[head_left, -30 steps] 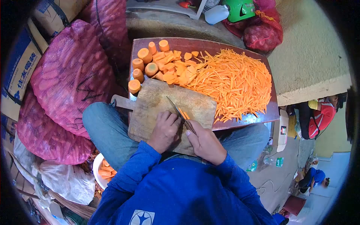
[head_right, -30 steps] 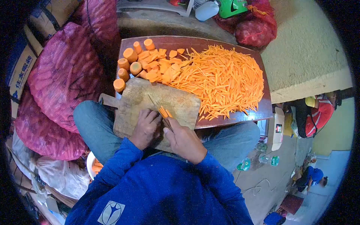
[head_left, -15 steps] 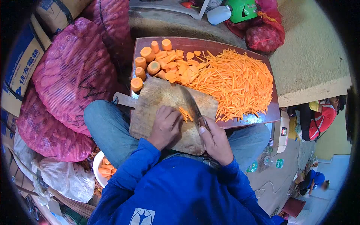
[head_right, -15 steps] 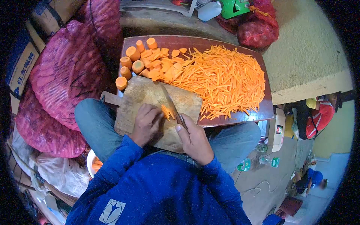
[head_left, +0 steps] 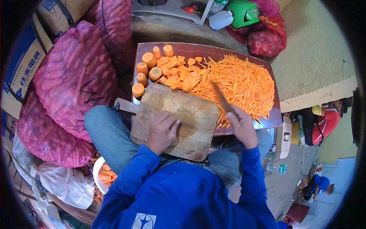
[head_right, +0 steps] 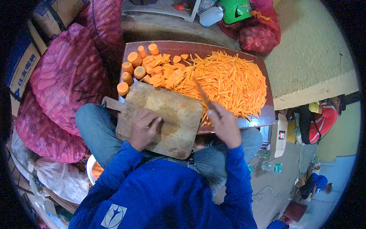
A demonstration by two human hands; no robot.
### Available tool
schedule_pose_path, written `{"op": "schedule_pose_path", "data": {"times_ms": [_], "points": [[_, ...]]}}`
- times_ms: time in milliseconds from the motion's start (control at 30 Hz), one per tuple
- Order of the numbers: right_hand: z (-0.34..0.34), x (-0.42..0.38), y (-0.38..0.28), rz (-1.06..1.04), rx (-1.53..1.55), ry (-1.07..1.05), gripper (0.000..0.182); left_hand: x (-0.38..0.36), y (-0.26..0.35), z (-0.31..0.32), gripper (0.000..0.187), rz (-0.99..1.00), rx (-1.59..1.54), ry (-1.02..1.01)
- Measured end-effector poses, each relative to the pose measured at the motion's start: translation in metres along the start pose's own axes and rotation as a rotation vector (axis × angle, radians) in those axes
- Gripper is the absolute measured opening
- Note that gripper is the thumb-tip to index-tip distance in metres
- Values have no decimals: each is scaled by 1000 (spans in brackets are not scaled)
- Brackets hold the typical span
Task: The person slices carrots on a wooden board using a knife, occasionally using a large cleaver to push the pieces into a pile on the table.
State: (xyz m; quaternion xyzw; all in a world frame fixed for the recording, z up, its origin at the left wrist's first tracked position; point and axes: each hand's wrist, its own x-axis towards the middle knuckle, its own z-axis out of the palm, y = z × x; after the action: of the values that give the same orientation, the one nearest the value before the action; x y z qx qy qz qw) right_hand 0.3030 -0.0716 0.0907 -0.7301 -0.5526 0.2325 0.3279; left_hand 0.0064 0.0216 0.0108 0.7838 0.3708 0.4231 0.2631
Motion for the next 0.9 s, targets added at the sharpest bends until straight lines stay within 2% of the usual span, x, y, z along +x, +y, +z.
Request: {"op": "schedule_pose_path", "data": {"times_ms": [33, 133, 233, 300, 333, 367, 433, 500, 567, 633, 667, 700, 833, 900], "points": [[-13, 4, 1, -5, 0, -2, 37, 0, 1, 0, 10, 86, 77, -41], [-36, 7, -13, 68, -7, 114, 39, 0, 1, 2, 12, 123, 136, -64], [-35, 2, -23, -18, 49, 245, 39, 2, 1, 3, 12, 60, 98, -68], [-24, -3, -16, 37, -28, 90, 37, 2, 2, 3, 11, 17, 89, -91], [-12, -6, -11, -102, 20, 112, 36, 4, 2, 2, 10, -36, 72, -112], [-5, -7, -8, -105, 34, 120, 36, 5, 2, 2, 10, -26, 85, -116], [10, -7, -10, 75, 378, -33, 38, 7, 3, 0, 8, -89, 1, -114], [22, -7, -6, 94, 528, -90, 38, 14, 6, -1, 9, -140, -54, -121], [28, -4, 0, 175, 680, -365, 36, 31, 9, -3, 9, -190, -104, -128], [26, -7, -1, 156, 742, -335, 35, 60, 13, -8, 12, -84, -36, -98], [23, -9, 2, 191, 874, -300, 35, 76, 18, -6, 12, 9, -20, -63], [20, -10, 7, 224, 1002, -265, 35, 91, 13, -2, 12, 47, 47, -93], [16, -11, 18, 226, 1138, -136, 33, 144, -15, 37, 19, 161, 232, -190], [15, -11, 21, 216, 1146, -134, 33, 166, -19, 57, 32, 268, 397, -279]]}}
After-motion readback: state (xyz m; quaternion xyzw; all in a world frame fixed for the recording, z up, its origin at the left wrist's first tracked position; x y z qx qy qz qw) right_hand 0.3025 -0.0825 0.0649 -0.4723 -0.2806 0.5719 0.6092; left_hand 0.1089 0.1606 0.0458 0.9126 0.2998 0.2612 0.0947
